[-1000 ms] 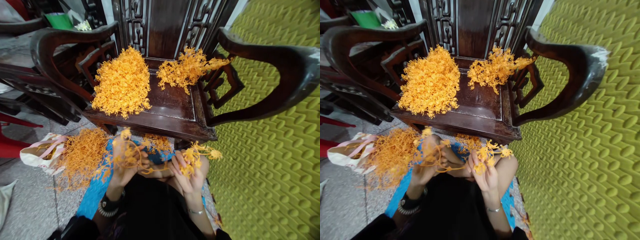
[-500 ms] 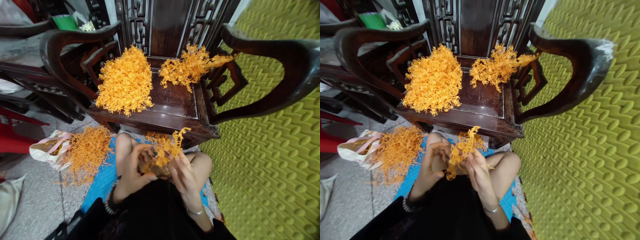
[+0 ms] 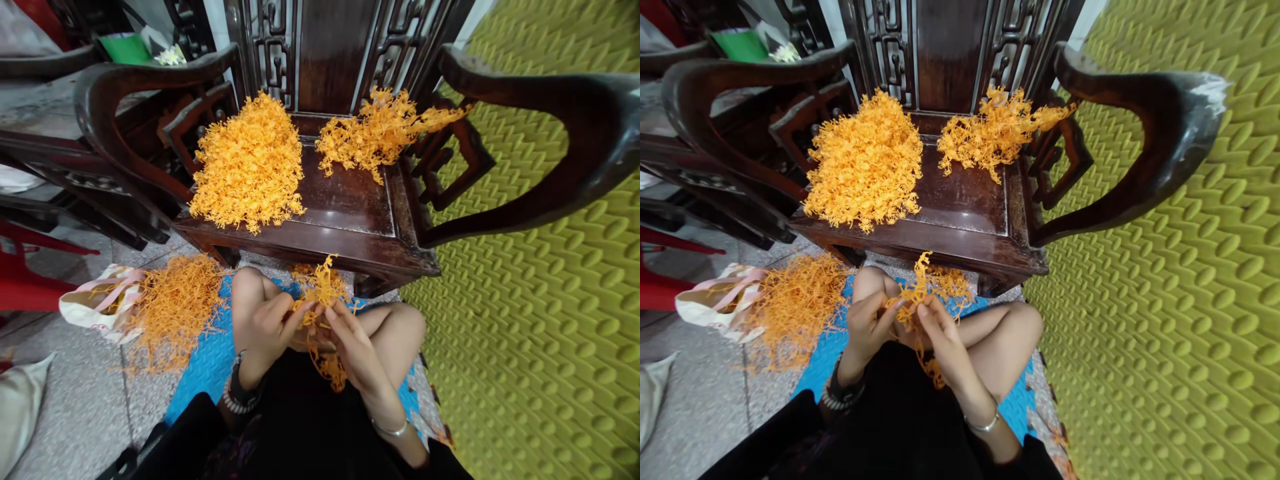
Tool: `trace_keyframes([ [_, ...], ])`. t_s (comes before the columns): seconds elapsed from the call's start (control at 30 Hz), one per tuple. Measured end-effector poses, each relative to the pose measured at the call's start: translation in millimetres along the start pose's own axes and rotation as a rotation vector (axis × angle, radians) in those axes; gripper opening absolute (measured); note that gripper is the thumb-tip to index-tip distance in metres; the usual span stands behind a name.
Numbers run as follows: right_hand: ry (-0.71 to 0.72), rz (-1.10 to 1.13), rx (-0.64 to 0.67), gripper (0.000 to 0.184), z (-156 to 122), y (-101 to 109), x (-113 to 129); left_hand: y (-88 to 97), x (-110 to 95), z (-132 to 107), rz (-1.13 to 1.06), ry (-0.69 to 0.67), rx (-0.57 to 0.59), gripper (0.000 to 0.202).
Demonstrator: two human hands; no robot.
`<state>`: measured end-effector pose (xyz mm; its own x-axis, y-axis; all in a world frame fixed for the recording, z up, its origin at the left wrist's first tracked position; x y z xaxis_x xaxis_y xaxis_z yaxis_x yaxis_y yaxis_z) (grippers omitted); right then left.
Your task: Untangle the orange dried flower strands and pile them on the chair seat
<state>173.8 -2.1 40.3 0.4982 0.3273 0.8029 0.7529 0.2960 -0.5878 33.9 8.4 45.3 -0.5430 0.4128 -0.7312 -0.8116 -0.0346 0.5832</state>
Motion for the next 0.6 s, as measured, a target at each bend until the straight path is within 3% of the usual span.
trace_keyframes([
  [0.17, -0.005, -0.038, 0.036, 0.023, -2, -6, -3, 11.3, 7, 1, 0.027, 0.033, -0.157, 0.04],
  [0.27, -0.014, -0.026, 0.081, 0.021, -7, -12, -2, 16.2, 10, -3, -0.069, 0.091, -0.186, 0.041],
  [0.43, -0.014, -0.044, 0.096, 0.022, -12, -19, -4, 10.6, 17, -13, -0.514, 0.274, -0.233, 0.045],
  [0.6, 0.077, 0.007, -0.068, 0.028, -4, -21, -14, -24.6, 15, -3, -1.066, 0.501, -0.181, 0.046],
])
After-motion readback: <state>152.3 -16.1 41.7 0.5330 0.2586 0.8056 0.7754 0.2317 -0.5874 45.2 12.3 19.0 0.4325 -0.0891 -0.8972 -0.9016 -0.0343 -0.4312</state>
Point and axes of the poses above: each hand's wrist, its own z-axis towards the middle knuckle, its own y-axis out of the back of the hand, x = y × z, the point moved 4 cm from there along z, towards the middle knuckle, and after that the axes turned 15 degrees about x, right-handed, at the moved point
